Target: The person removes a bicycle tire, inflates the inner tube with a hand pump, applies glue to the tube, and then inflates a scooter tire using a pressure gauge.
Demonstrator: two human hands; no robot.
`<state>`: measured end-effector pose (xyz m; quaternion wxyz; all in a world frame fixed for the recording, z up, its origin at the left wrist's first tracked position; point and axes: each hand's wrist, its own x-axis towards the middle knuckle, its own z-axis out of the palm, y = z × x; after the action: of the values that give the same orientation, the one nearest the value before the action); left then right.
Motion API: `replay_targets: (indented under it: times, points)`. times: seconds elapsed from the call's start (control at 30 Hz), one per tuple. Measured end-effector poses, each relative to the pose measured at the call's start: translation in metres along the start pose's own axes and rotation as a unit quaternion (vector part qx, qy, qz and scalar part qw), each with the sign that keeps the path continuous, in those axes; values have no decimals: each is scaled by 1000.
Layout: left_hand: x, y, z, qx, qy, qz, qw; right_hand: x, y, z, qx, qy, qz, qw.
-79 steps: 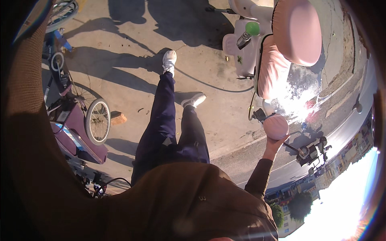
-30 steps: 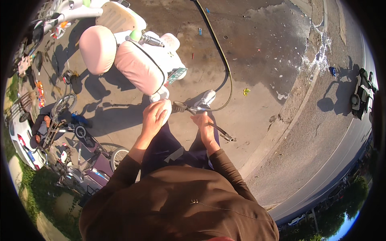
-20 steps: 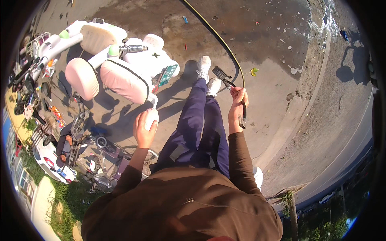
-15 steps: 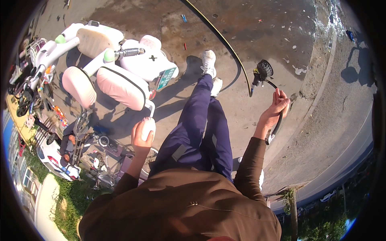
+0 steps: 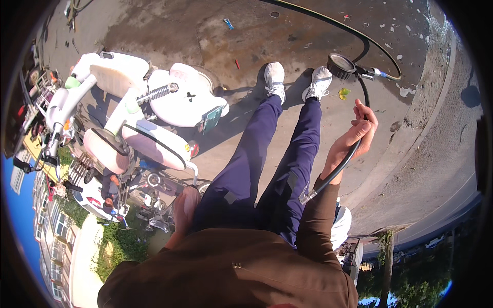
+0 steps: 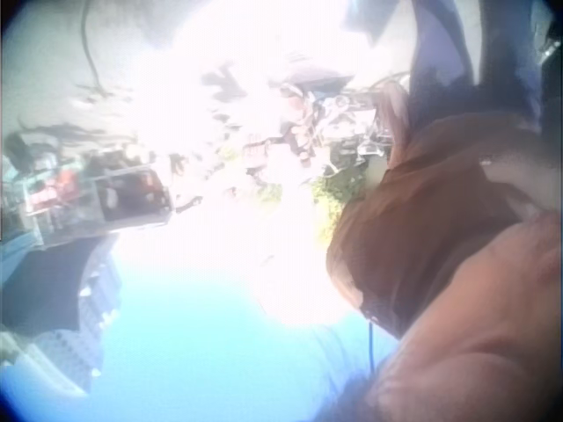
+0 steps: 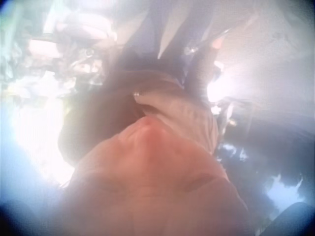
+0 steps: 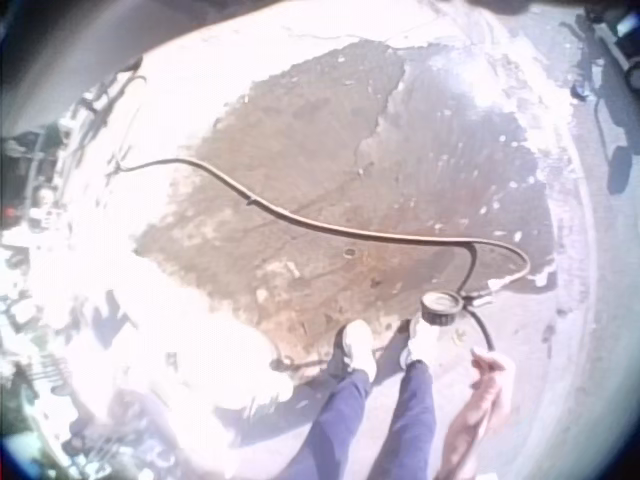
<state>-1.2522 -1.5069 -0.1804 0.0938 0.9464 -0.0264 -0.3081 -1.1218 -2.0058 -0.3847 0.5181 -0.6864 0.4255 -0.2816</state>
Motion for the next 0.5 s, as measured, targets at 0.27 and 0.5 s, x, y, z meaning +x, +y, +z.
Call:
replay_targets:
  times: [0.27,0.5]
  points:
    - [-22,13,-13,-4,-48,-248,967,-43,89,92,59,-244,46,967]
    - [11,62,-23,64,-102,-392,912,-45,138,119,57,-329,176,926]
